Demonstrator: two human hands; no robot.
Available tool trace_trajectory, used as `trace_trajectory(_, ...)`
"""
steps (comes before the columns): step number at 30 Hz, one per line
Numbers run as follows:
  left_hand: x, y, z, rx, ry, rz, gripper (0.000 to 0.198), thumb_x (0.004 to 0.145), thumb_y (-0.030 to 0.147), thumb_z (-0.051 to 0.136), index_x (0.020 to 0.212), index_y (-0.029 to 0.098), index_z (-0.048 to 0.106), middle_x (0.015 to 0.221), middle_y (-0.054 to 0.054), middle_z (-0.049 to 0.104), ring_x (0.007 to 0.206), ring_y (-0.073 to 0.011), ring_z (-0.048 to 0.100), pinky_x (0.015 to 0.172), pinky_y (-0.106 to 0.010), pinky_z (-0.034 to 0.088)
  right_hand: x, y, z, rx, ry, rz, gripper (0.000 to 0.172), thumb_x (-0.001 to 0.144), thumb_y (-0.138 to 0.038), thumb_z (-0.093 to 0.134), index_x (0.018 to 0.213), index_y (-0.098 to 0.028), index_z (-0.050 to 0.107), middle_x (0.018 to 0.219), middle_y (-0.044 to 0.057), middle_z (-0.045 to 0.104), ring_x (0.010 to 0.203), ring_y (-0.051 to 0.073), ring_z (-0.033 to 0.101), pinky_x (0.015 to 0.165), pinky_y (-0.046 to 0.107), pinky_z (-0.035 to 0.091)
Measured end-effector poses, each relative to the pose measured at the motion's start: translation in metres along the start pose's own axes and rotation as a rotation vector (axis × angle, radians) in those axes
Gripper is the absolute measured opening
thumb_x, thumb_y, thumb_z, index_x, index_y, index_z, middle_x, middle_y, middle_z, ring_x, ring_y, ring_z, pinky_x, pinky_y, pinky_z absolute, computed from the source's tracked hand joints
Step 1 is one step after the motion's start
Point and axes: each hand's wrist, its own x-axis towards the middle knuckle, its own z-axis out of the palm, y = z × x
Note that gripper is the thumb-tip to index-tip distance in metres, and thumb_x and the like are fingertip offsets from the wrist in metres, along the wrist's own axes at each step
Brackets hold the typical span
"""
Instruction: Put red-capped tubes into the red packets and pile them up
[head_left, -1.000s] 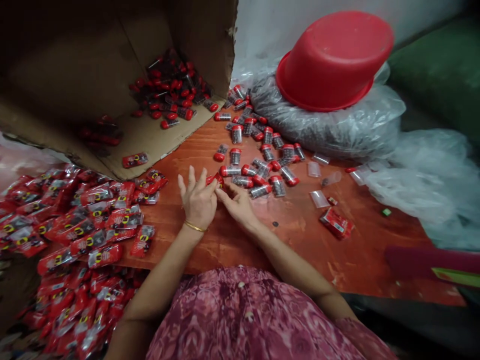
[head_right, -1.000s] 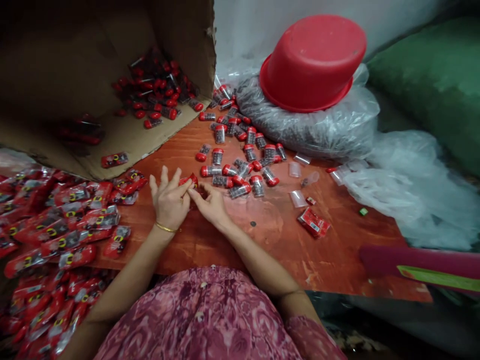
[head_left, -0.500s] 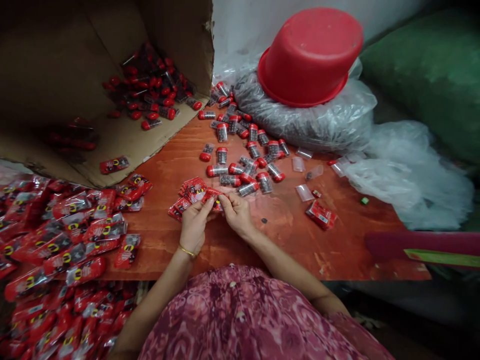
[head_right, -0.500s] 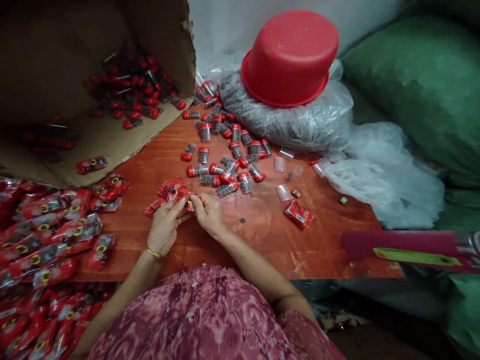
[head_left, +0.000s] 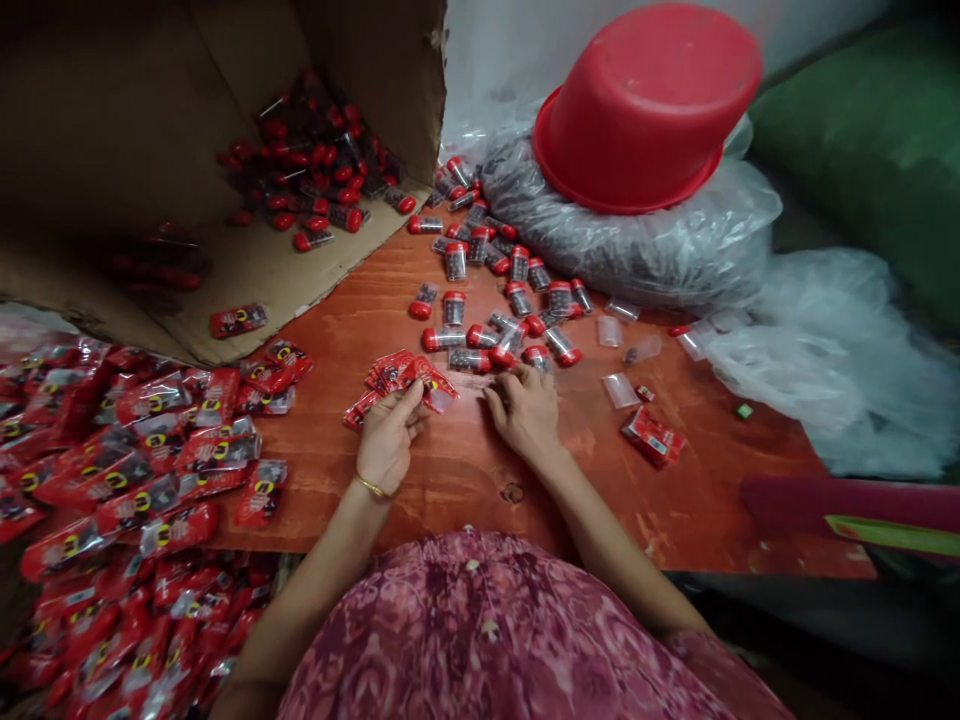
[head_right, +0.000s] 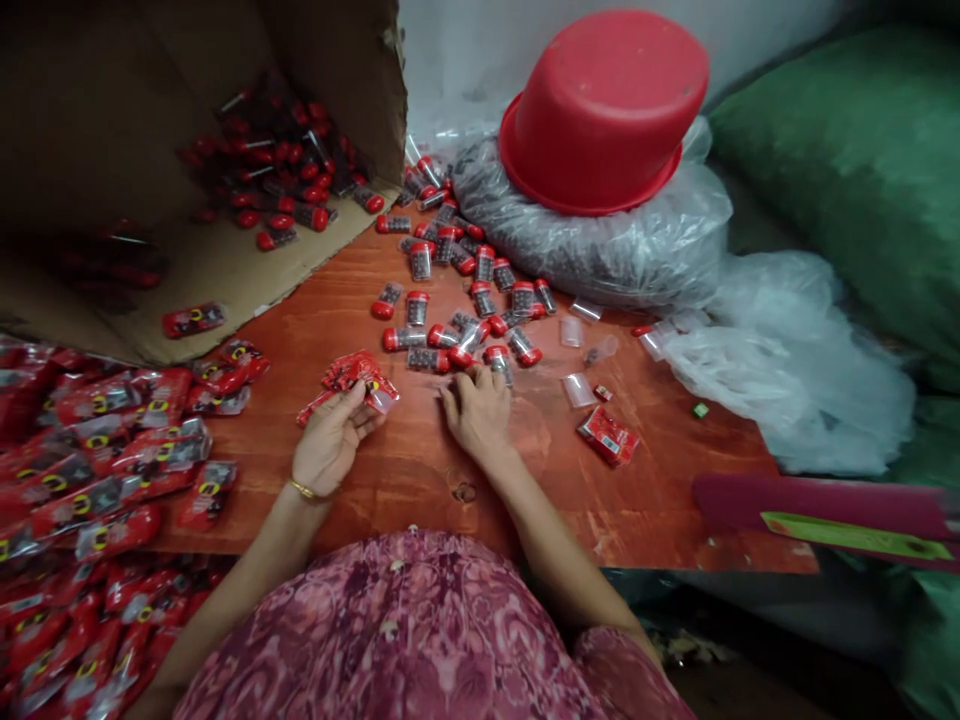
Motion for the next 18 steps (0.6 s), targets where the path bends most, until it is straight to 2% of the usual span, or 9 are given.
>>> trace_trajectory(2, 0.0, -0.001, 0.001, -0.013, -0.016, -0.05, 0.023, 0.058, 0.029, 0.076, 0.069, 0.015, 0.061, 0.06, 0.003, 0.066, 0.05, -0.0072, 0.058, 0.053, -0.018, 0.045, -0.014, 0.012, -0.003, 0.011, -0.013, -0.107, 0.02, 0.085, -0.032, 0.048, 0.083, -0.019, 0.063, 0.101, 0.011, 0.058, 0.093, 0.026, 0.048, 0.079, 0.041, 0.04)
trace_trajectory(4, 0.0, -0.003, 0.002, -0.021, -0.021, -0.087, 0.02, 0.061, 0.027, 0.075, 0.069, 0.015, 0.06, 0.059, 0.003, 0.065, 0.049, -0.0073, 0.058, 0.053, -0.019, 0.046, -0.026, 0.019, -0.005, 0.031, 0.033, -0.13, 0.018, 0.084, -0.033, 0.05, 0.084, -0.02, 0.062, 0.098, 0.01, 0.059, 0.091, 0.024, 0.051, 0.079, 0.038, 0.041)
trace_trajectory(7, -0.002, -0.006, 0.003, -0.039, -0.048, -0.112, 0.019, 0.064, 0.027, 0.073, 0.068, 0.015, 0.059, 0.059, 0.003, 0.064, 0.05, -0.0081, 0.059, 0.054, -0.02, 0.048, -0.034, 0.023, -0.007, -0.033, 0.13, -0.038, 0.038, 0.079, -0.048, 0.055, 0.098, -0.016, 0.058, 0.102, 0.014, 0.059, 0.092, 0.026, 0.052, 0.076, 0.039, 0.041)
trace_trajectory(9, -0.004, -0.007, 0.003, -0.042, -0.061, -0.118, 0.018, 0.064, 0.026, 0.073, 0.069, 0.015, 0.06, 0.059, 0.002, 0.065, 0.051, -0.0086, 0.059, 0.054, -0.021, 0.048, -0.033, 0.023, -0.005, -0.111, 0.11, 0.0, 0.048, 0.079, -0.05, 0.054, 0.108, -0.011, 0.055, 0.102, 0.017, 0.06, 0.091, 0.029, 0.052, 0.074, 0.04, 0.041)
trace_trajectory(14, -0.008, -0.004, 0.004, -0.025, -0.012, -0.126, 0.015, 0.065, 0.024, 0.072, 0.068, 0.015, 0.06, 0.057, 0.002, 0.065, 0.049, -0.0084, 0.059, 0.052, -0.019, 0.047, -0.028, 0.03, -0.002, -0.174, 0.028, -0.066, 0.032, 0.082, -0.026, 0.045, 0.105, -0.008, 0.057, 0.094, 0.017, 0.064, 0.079, 0.026, 0.054, 0.07, 0.039, 0.043)
trace_trajectory(18, -0.006, -0.004, 0.004, -0.008, -0.013, -0.111, 0.019, 0.062, 0.026, 0.074, 0.068, 0.015, 0.061, 0.057, 0.002, 0.066, 0.05, -0.0079, 0.059, 0.051, -0.018, 0.045, -0.035, 0.034, -0.008, -0.008, 0.025, -0.043, 0.026, 0.08, -0.022, 0.044, 0.099, -0.013, 0.058, 0.082, 0.013, 0.066, 0.074, 0.024, 0.058, 0.067, 0.037, 0.045)
